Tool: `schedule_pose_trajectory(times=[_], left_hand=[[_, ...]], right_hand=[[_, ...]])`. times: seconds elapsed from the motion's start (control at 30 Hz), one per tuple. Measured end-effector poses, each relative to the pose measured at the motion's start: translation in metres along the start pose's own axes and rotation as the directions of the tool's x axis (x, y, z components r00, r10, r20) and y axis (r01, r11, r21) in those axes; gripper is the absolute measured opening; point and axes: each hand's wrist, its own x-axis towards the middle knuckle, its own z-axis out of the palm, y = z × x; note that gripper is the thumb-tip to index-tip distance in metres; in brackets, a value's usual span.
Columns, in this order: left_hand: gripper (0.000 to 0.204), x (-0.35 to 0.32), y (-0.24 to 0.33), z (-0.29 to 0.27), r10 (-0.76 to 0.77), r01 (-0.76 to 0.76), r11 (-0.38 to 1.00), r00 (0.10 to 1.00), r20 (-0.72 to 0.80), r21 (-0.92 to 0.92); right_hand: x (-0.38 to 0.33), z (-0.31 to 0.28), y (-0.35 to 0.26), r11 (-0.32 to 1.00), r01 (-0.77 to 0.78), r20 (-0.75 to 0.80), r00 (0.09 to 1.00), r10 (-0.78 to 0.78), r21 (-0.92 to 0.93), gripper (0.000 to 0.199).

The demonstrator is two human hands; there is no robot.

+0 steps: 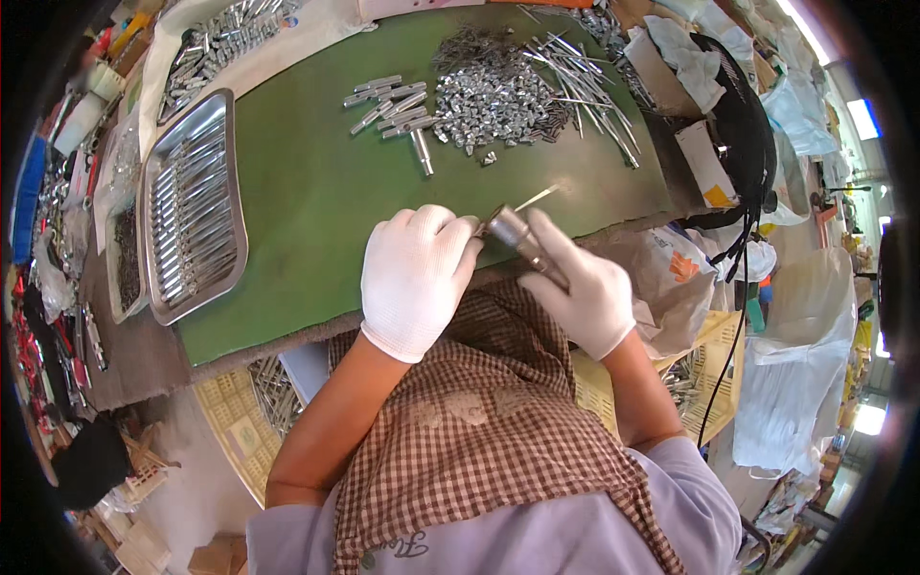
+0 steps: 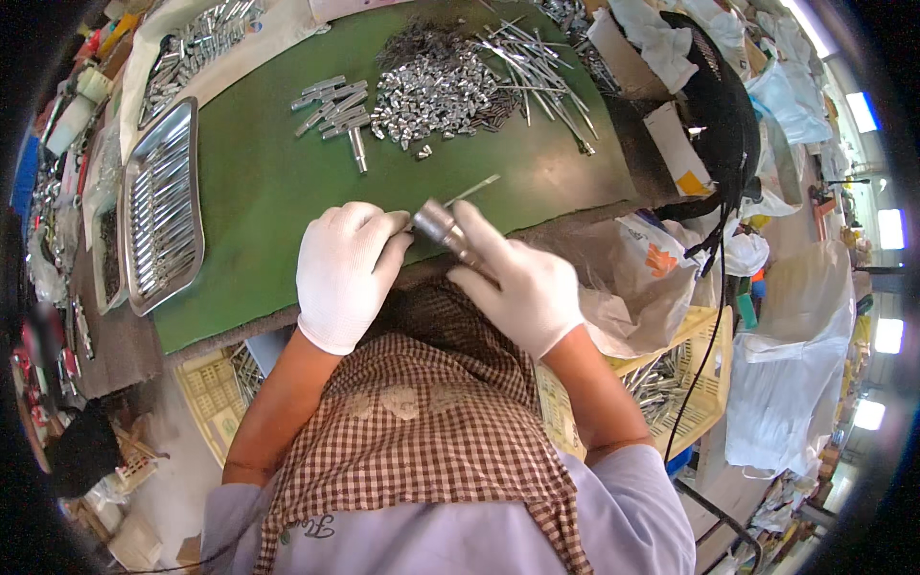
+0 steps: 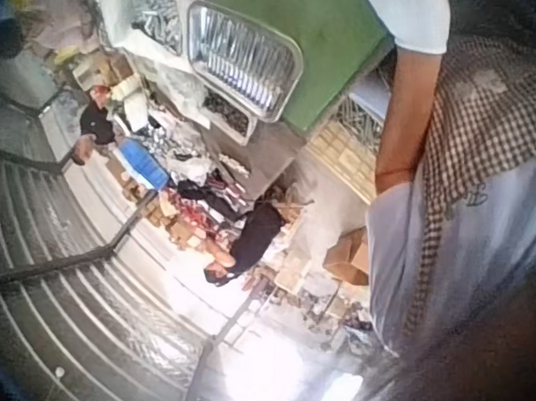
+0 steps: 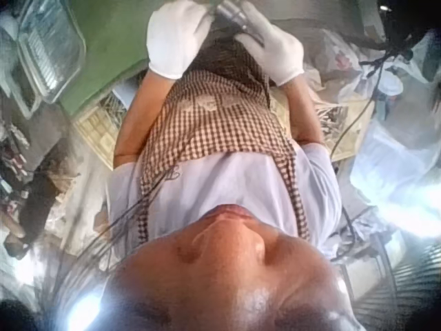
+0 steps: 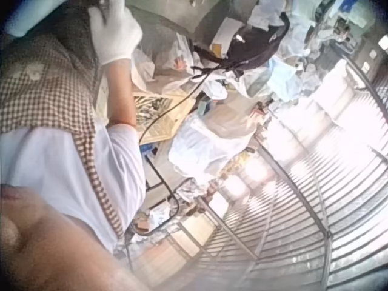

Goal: Assembling small metal components using a thin metal tool at a workbench.

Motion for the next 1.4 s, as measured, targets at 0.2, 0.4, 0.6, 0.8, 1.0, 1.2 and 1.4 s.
schedule_pose_trajectory(times=[0.2,0.4,0.6,0.8,1.0,1.2,1.4], left_hand=[[0.019,0.005,0.002,-0.001,0.002,-0.003,1.000,1.000,0.005,0.012],[0.017,0.013,0.009,0.008,0.105,-0.100,0.990,0.994,-0.040,0.104],[0.013,0.005,0.004,-0.009,0.089,-0.086,0.991,0.996,-0.024,0.098],[0.011,0.008,-0.095,-0.106,-0.062,0.112,0.889,0.990,-0.125,0.445],[0.014,0.020,-0.239,-0.183,-0.185,0.239,0.818,0.971,-0.155,0.523],[0.016,0.025,-0.280,-0.194,-0.392,0.349,0.699,0.917,-0.073,0.624],[0.023,0.035,-0.235,-0.173,-0.085,0.110,0.681,0.994,-0.070,0.724]], right_hand=[[0.022,-0.035,0.070,0.923,-0.357,-0.480,0.790,0.381,0.145,0.055],[0.055,-0.045,0.126,0.875,-0.323,-0.653,0.758,0.010,-0.362,0.032],[0.122,-0.015,0.090,0.939,-0.039,-0.531,0.833,-0.158,-0.341,0.025],[0.124,-0.019,0.099,0.884,-0.145,-0.492,0.864,-0.106,-0.444,0.021],[0.136,-0.010,0.096,0.899,-0.096,-0.522,0.838,-0.158,-0.426,0.016],[0.134,-0.007,0.097,0.948,0.049,-0.646,0.721,-0.251,-0.314,0.014],[0.124,-0.011,0.103,0.967,0.043,-0.776,0.588,-0.227,-0.250,0.015]])
